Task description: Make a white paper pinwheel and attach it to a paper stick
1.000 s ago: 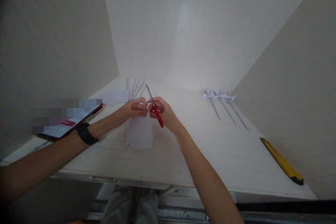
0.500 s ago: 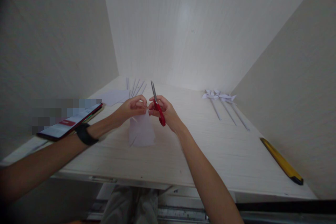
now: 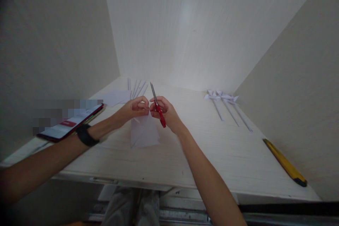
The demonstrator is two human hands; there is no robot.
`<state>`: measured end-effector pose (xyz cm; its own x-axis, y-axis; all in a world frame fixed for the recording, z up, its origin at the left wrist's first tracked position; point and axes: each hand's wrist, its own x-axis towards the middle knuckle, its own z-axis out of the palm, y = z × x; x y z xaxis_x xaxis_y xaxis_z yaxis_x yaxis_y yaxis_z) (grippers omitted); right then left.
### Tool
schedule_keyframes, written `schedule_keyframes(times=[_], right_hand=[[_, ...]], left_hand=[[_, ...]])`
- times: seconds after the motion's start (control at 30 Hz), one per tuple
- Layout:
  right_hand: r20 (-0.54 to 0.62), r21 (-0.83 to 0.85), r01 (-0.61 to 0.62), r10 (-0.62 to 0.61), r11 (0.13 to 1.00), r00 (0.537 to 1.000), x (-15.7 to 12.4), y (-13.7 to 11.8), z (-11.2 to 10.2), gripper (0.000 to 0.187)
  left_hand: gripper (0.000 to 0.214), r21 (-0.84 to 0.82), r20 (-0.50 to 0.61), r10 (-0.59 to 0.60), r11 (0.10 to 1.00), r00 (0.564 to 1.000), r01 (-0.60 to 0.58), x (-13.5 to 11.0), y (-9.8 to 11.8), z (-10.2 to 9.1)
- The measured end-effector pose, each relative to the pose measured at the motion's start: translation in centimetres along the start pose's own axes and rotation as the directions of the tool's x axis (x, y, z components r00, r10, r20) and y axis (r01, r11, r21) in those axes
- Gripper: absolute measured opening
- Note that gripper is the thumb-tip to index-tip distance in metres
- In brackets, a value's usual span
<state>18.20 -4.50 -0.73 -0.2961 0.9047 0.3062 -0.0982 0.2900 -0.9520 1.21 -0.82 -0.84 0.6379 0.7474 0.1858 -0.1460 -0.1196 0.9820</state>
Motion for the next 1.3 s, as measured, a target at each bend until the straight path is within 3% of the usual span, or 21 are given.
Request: schedule_keyframes(times=[0.37, 0.8, 1.3], right_hand=[[0.012, 0.005, 0.102, -0.102, 0.995, 0.995, -0.14, 0.27, 0.08, 0.038], [-0.028, -0.03, 0.05, -0.05, 0.998, 0.998, -0.21, -0.44, 0.2, 0.036], [-0.056, -0.048, 0.054, -0.057, 0.997, 0.997, 0.03, 0.29, 0.15, 0.035]], left_hand=[[0.031, -0.036, 0.011, 0.014, 0.999, 1.0, -0.013, -0.13, 0.37, 0.17], [0.034, 0.001, -0.05, 0.03, 1.0, 0.998, -0.03, -0.21, 0.05, 0.05], [0.032, 0.001, -0.017, 0.026, 1.0, 1.0, -0.026, -0.26, 0.02, 0.15]])
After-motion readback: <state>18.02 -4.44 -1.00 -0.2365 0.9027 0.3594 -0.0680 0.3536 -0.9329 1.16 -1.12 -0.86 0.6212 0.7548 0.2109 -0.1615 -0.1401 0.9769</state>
